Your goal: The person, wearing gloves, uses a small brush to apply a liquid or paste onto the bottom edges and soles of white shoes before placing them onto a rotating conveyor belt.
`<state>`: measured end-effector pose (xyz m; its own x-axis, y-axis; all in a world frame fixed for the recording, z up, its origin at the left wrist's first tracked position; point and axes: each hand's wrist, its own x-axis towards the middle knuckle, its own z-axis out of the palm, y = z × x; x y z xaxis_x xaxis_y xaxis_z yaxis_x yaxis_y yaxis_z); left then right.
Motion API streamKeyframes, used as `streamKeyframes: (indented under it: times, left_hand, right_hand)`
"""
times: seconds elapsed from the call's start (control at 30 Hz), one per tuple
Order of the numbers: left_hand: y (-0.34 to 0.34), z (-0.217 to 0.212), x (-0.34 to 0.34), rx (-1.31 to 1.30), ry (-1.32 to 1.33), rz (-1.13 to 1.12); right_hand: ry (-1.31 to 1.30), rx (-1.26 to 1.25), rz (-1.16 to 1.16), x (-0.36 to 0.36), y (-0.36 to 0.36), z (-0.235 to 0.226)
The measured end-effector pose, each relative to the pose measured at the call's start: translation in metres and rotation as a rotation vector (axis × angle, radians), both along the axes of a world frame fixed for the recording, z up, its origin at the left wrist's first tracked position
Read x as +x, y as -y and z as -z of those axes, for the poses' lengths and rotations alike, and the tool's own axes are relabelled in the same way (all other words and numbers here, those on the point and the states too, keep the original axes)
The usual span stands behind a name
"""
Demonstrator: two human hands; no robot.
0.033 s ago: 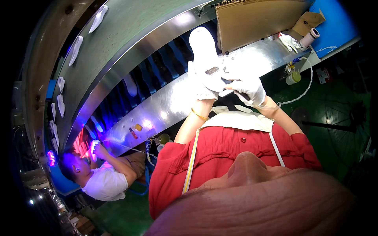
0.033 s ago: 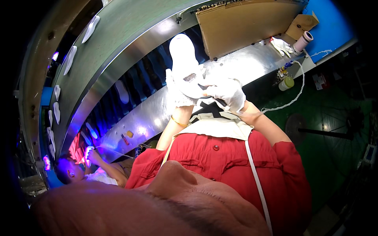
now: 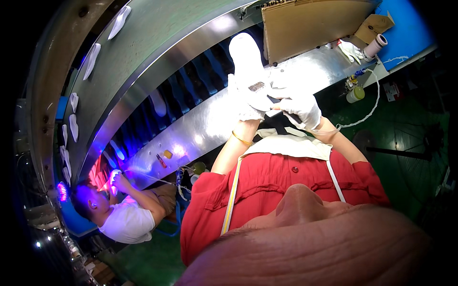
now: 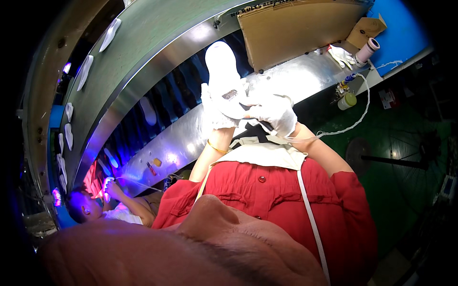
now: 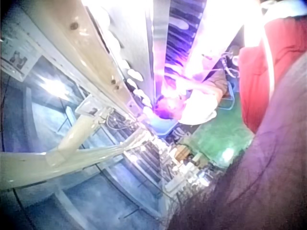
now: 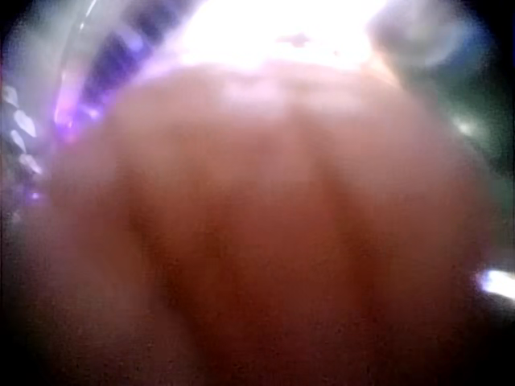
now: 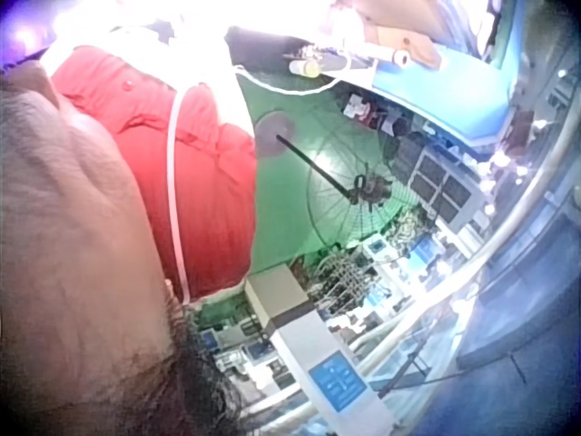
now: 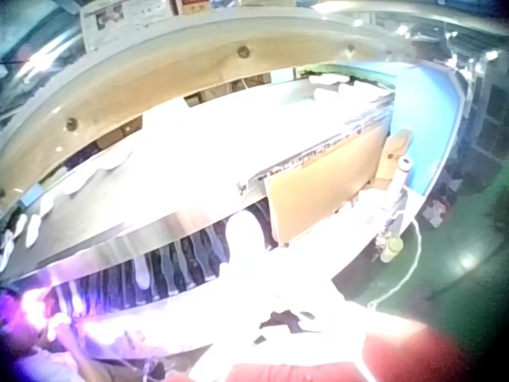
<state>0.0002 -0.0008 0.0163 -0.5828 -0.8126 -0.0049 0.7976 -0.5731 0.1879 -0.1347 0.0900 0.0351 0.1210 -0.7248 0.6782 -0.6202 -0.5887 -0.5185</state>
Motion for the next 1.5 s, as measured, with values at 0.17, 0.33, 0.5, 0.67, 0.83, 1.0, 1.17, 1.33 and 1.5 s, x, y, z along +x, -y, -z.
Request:
streamKeyframes:
  times: [0.17, 0.33, 0.5, 0.67, 0.83, 1.0, 1.17, 1.33, 1.5]
  left_hand:
    - [0.021, 0.052, 0.008, -0.082, 0.045, -0.033]
    - [0.024, 0.051, 0.004, -0.029, -0.177, 0.035]
    - [0.035, 0.037, 0.012, -0.027, -0.050, 0.094]
    - [0.028, 0.016, 0.008, -0.036, 0.026, 0.039]
    - [0.021, 0.007, 0.005, -0.079, 0.064, 0.053]
    - [0.016, 0.004, 0.007, -0.119, 0.076, -0.009]
    - [0.016, 0.018, 0.008, -0.188, 0.288, -0.114]
    - [0.029, 0.041, 0.017, -0.046, -0.025, -0.010]
    - [0.027, 0.025, 0.018, 0.006, 0.039, 0.020]
  right_hand:
    - [-0.074, 0.011, -0.001, 0.016, -0.008, -0.012]
    - [0.137, 0.244, -0.052, 0.016, -0.014, -0.007]
    - [0.322, 0.256, -0.078, -0.005, -0.015, -0.011]
    - [0.702, 0.404, 0.113, -0.011, -0.004, 0.003]
    - [0.351, 0.149, 0.044, -0.003, 0.003, -0.002]
    - [0.086, 0.117, 0.018, -0.001, 0.000, -0.015]
    - [-0.181, -0.029, 0.021, 0.008, -0.001, -0.014]
    - [-0.221, -0.074, -0.017, 0.021, -0.003, -0.020]
    - [0.647, 0.531, -0.059, 0.005, -0.009, -0.026]
